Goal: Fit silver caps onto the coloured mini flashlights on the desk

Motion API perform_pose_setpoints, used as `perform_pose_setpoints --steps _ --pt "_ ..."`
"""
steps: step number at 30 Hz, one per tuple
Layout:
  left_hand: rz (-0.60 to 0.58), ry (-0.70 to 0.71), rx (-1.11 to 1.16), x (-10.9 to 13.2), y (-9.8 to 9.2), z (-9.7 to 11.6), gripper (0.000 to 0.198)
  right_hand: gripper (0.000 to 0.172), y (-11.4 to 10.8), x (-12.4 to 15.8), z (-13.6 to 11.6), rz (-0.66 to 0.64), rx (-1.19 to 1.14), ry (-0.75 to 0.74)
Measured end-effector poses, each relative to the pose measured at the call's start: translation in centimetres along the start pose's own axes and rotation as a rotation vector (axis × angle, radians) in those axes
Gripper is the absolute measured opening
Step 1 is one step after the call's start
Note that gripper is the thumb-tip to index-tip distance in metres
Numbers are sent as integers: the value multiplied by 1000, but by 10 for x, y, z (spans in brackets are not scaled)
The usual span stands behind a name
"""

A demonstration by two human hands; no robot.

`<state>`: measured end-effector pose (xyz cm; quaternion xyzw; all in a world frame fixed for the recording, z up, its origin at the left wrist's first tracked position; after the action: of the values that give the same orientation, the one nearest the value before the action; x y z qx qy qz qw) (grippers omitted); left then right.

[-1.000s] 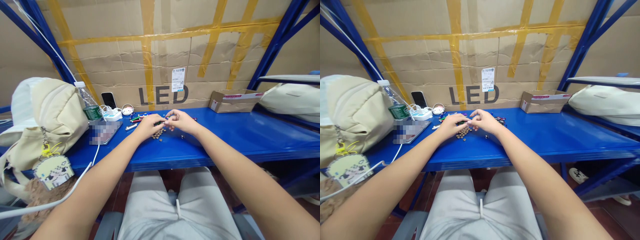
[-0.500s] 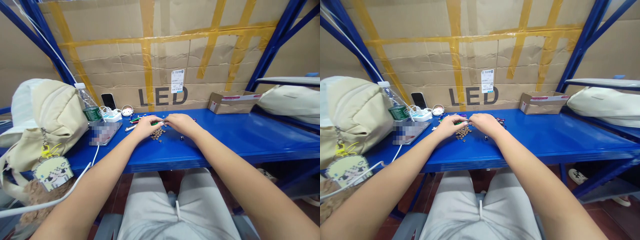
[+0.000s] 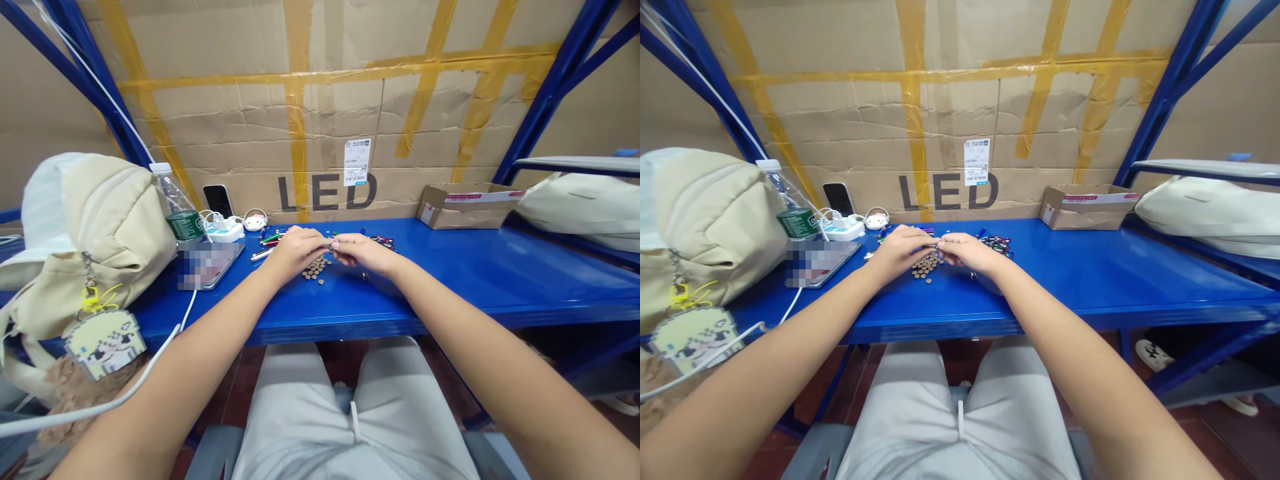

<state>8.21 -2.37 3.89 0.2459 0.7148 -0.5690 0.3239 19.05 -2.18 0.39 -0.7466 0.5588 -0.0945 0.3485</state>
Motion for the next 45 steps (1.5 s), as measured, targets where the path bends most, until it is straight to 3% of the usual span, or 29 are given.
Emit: perform_pose_setpoints --steps 4,6,9,15,20,23,29,34,39,42,45 --pt "-57 -275 181 3 7 -23 19 27 -8 0 -14 216 601 -67" --pt "-102 -390 271 8 13 -31 20 22 -3 -1 -21 227 856 -108" --pt "-121 -518 407 15 19 -37 25 19 3 -2 -24 188 1031 -148" --pt "-106 -715 673 22 29 -38 36 24 1 0 -22 165 1062 -178" --pt "-68 -711 639 22 26 -41 35 20 4 -4 -19 171 1030 -131" --pt "-22 -634 482 19 17 -41 28 26 0 -6 -18 251 895 -54" --pt "24 -271 119 6 -2 -18 15 32 -5 -7 -14 274 393 -44" --pt "-17 -228 17 3 2 -16 15 35 -3 -10 -5 189 142 -32" --pt "-32 -437 234 8 11 -34 20 35 -12 -4 -4 247 415 -57" --pt "-113 -604 430 17 21 -43 26 29 -8 1 -10 201 682 -91" --pt "-150 -670 538 23 25 -45 27 21 0 3 -16 141 913 -132"
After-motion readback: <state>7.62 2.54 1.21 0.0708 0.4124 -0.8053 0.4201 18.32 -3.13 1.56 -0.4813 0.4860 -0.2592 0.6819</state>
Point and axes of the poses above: each hand's wrist, its own x-axis away from the middle knuckle, its own y-axis out of the palm, z = x × y, the point moved 8 cm from there along -x, towards the middle knuckle, and after that the axes turned 3 degrees about y, right-handed, at the moved point
